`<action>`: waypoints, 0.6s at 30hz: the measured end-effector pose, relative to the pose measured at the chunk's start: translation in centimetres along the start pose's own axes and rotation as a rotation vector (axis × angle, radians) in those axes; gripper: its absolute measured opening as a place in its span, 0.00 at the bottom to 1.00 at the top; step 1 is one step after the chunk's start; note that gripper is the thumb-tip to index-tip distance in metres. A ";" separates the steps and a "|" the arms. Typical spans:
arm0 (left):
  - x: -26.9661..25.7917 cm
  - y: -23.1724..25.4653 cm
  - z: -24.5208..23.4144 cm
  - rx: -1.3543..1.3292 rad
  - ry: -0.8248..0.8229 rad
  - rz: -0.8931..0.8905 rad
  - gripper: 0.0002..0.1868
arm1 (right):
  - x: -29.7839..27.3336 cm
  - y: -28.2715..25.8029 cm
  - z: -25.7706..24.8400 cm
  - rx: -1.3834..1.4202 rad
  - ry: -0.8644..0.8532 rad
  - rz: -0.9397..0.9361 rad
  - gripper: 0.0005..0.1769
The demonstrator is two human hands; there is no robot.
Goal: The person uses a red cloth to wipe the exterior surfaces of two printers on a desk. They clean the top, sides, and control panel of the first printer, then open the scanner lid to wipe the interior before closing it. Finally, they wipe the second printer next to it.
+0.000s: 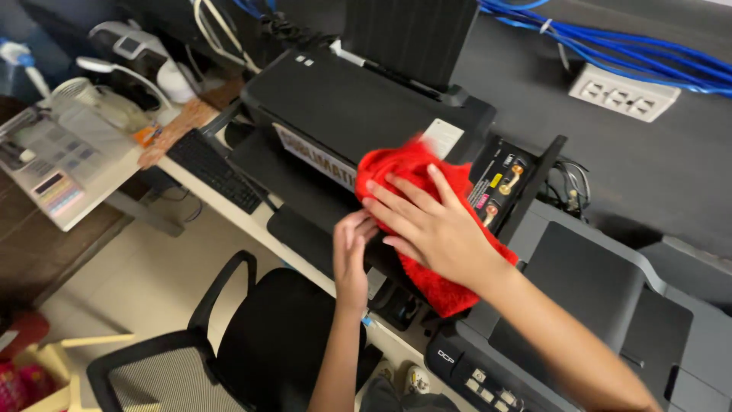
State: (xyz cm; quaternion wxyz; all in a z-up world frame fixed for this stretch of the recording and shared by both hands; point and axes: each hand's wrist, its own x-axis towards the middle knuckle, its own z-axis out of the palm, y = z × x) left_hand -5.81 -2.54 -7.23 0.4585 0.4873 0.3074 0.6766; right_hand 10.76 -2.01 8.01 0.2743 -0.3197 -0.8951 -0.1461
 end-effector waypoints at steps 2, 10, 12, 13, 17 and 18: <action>-0.8 -0.7 -0.1 0.012 -0.001 -0.030 0.22 | -0.1 0.2 1.4 -0.132 -0.117 -0.071 0.33; -1.5 -2.7 0.5 -0.002 -0.003 -0.099 0.22 | 3.4 0.7 5.7 -0.599 -0.413 -0.317 0.32; -1.9 -3.7 0.4 -0.080 0.061 -0.109 0.22 | 4.8 0.0 7.2 -0.670 -0.483 -0.366 0.32; -2.0 -4.2 0.5 -0.080 0.071 -0.112 0.22 | 4.5 -0.1 8.8 -0.664 -0.486 -0.374 0.32; -3.0 -6.2 0.4 -0.121 0.148 -0.145 0.22 | 0.5 1.4 17.6 -0.792 -0.615 -0.468 0.31; -3.3 -6.6 0.2 -0.114 0.148 -0.139 0.22 | -1.0 2.1 20.6 -0.795 -0.657 -0.481 0.30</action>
